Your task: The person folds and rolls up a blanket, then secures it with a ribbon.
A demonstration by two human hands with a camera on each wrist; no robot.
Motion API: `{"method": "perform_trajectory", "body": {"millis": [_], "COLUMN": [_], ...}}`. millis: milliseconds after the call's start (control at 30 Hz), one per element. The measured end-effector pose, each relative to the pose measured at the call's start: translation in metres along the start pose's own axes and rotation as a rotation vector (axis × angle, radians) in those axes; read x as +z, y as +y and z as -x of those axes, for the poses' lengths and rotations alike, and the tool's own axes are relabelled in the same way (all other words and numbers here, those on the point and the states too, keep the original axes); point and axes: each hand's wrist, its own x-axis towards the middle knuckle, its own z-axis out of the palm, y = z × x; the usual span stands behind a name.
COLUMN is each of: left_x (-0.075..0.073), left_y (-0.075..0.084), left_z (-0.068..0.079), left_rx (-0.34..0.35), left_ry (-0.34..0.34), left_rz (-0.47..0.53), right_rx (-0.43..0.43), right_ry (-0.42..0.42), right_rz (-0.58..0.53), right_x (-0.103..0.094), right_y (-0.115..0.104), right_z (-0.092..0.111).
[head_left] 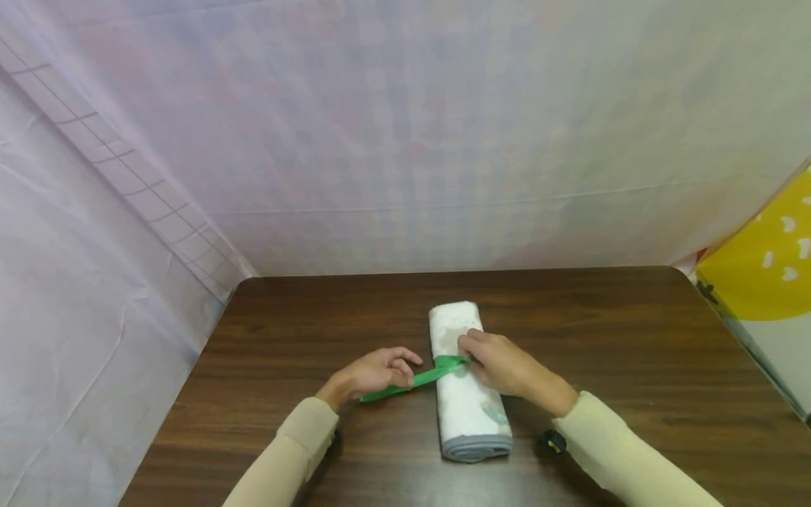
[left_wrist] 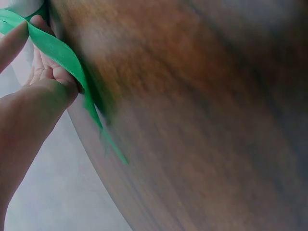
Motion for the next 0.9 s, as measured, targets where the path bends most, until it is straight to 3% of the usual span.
{"method": "perform_trajectory", "body": {"millis": [100,200,400,600,900], "left_x": [0.001,0.001,0.000,0.000,0.002], "left_y": [0.001,0.001,0.002,0.003,0.005], "left_z": [0.000,0.000,0.001,0.002,0.003], "left_rx": [0.002,0.006,0.003,-0.001,-0.004], "left_ry": [0.000,-0.002,-0.004,-0.005,-0.004], "left_rz": [-0.006,-0.011,-0.022,-0.015,-0.025], "right_rx": [-0.038,-0.034,0.075,0.205,0.173], "right_ry": [0.003,-0.025,-0.071,-0.081,-0.010], "right_rz": [0.091,0.081,-0.054,-0.114,-0.043], "right_x": [-0.002,-0.007,-0.015,-0.017,-0.011], "right_y": [-0.001,-0.002,-0.003,-0.004,-0.006], "right_z": [0.001,0.004,0.007,0.005,0.006]}}
